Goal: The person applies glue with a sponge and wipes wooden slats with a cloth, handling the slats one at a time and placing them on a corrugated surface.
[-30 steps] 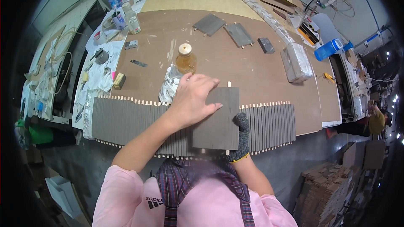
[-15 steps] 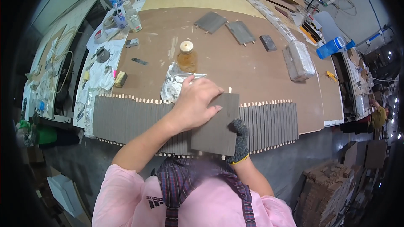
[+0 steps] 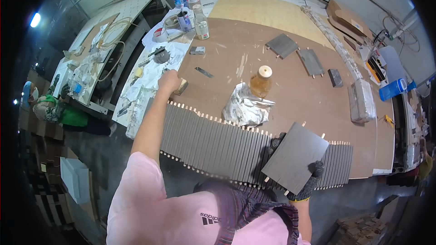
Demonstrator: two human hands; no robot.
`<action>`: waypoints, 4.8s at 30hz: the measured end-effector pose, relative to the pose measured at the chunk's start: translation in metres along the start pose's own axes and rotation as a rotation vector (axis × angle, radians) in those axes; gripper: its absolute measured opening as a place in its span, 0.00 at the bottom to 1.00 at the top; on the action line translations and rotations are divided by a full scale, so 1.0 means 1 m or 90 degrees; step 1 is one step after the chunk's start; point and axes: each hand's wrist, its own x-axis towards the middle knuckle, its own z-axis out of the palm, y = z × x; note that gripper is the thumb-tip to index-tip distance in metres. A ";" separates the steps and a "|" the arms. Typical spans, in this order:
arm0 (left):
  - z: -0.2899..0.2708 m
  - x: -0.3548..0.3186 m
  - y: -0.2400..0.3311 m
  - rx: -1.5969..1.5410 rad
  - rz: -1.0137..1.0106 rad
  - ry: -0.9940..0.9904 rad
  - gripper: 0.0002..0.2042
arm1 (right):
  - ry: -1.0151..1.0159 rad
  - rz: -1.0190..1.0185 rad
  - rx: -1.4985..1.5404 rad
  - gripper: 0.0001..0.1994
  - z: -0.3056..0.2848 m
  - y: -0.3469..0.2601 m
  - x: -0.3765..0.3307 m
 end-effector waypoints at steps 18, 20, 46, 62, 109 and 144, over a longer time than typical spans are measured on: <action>-0.057 -0.188 0.165 -0.720 0.386 -0.065 0.17 | 0.176 -0.022 -0.173 0.44 -0.015 -0.001 0.011; -0.064 -0.213 0.195 -0.804 0.419 -0.097 0.19 | 0.068 0.023 0.069 0.33 -0.018 0.001 0.015; -0.068 -0.263 0.265 -0.472 0.452 0.229 0.20 | 0.185 -0.171 -0.494 0.25 -0.037 0.010 0.002; -0.073 -0.232 0.255 -0.411 0.451 0.289 0.17 | 0.244 -0.101 -0.447 0.32 -0.028 0.012 0.002; -0.072 -0.244 0.209 -0.291 0.681 0.138 0.18 | 0.159 -0.148 -0.148 0.34 -0.013 -0.054 0.017; -0.012 -0.273 0.200 -1.284 -0.057 -0.563 0.18 | 0.010 0.146 -0.568 0.27 -0.026 -0.021 0.070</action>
